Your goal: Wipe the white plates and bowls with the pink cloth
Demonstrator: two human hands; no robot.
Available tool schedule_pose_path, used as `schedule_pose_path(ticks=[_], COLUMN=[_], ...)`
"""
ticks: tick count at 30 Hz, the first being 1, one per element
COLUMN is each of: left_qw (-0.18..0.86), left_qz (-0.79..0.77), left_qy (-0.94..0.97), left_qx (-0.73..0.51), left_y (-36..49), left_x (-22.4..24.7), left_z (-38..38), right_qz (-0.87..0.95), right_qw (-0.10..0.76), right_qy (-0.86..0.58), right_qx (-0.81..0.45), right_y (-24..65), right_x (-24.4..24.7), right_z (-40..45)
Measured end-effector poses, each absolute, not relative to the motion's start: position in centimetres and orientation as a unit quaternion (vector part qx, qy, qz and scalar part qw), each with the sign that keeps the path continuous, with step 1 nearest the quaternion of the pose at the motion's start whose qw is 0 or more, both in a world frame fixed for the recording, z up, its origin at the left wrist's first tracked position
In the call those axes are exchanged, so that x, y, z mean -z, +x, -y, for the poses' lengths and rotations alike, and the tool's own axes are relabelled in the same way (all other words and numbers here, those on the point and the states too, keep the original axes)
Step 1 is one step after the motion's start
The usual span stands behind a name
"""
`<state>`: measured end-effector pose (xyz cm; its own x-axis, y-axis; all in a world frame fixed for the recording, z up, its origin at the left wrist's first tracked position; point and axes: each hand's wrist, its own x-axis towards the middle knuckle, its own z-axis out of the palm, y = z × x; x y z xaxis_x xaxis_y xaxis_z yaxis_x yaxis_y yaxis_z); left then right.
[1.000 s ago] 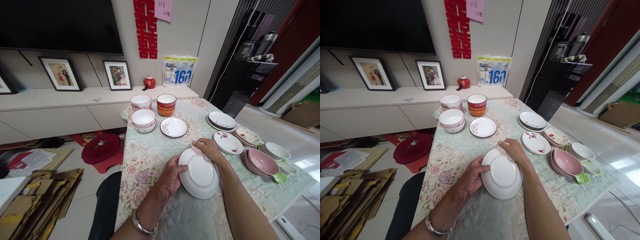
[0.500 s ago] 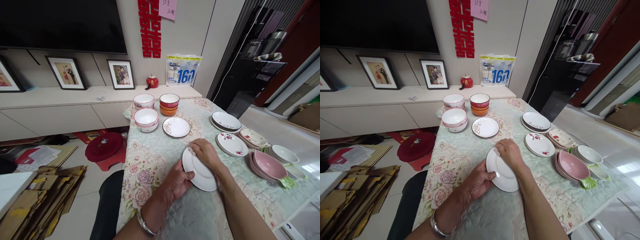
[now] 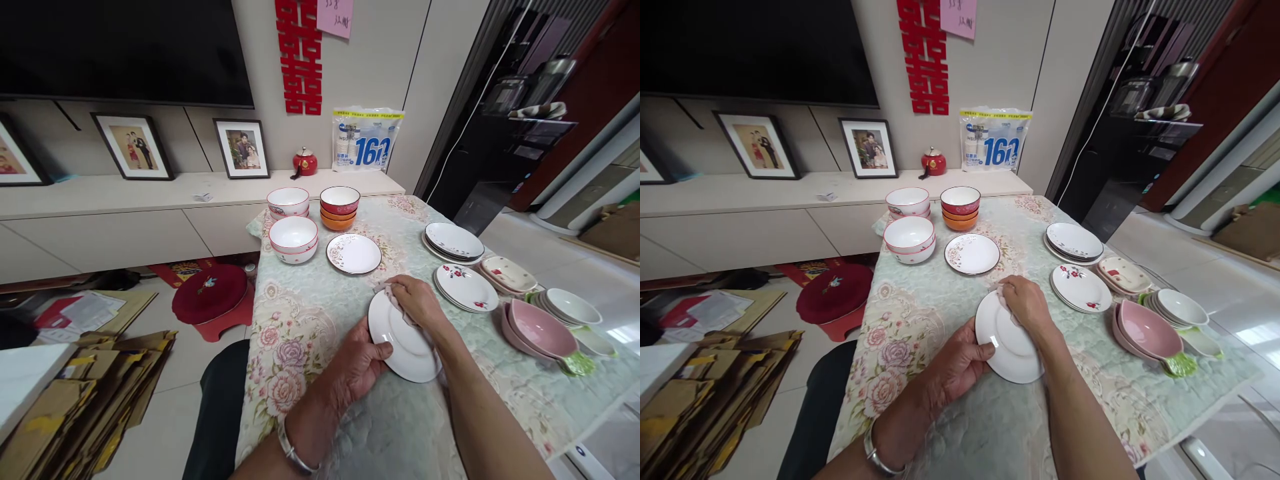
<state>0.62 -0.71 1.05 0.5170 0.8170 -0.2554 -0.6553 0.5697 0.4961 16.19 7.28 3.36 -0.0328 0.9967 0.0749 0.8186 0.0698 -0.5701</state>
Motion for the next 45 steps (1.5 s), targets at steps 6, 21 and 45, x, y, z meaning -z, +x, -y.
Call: schedule_pose_path(ticks=[6,21,45], left_qw=[0.851,0.851,0.813], left_qz=[-0.247,-0.248,-0.222], left_qy=[0.180,0.179,0.163], left_qx=[-0.427,-0.426,-0.514], left_y=[0.5,0.5,-0.1], left_x=[-0.9,-1.0,-1.3], left_z=[0.7,0.6,-0.1], right_qz=[0.727,0.774,0.784], right_qw=[0.229,0.190,0.238], right_qy=[-0.631,-0.556,-0.558], right_qx=[-0.140,-0.234,-0.136], right_y=[15.6,15.0,13.5], right_x=[-3.7,-4.0,-3.8], right_z=[-6.5,-7.0,-5.4])
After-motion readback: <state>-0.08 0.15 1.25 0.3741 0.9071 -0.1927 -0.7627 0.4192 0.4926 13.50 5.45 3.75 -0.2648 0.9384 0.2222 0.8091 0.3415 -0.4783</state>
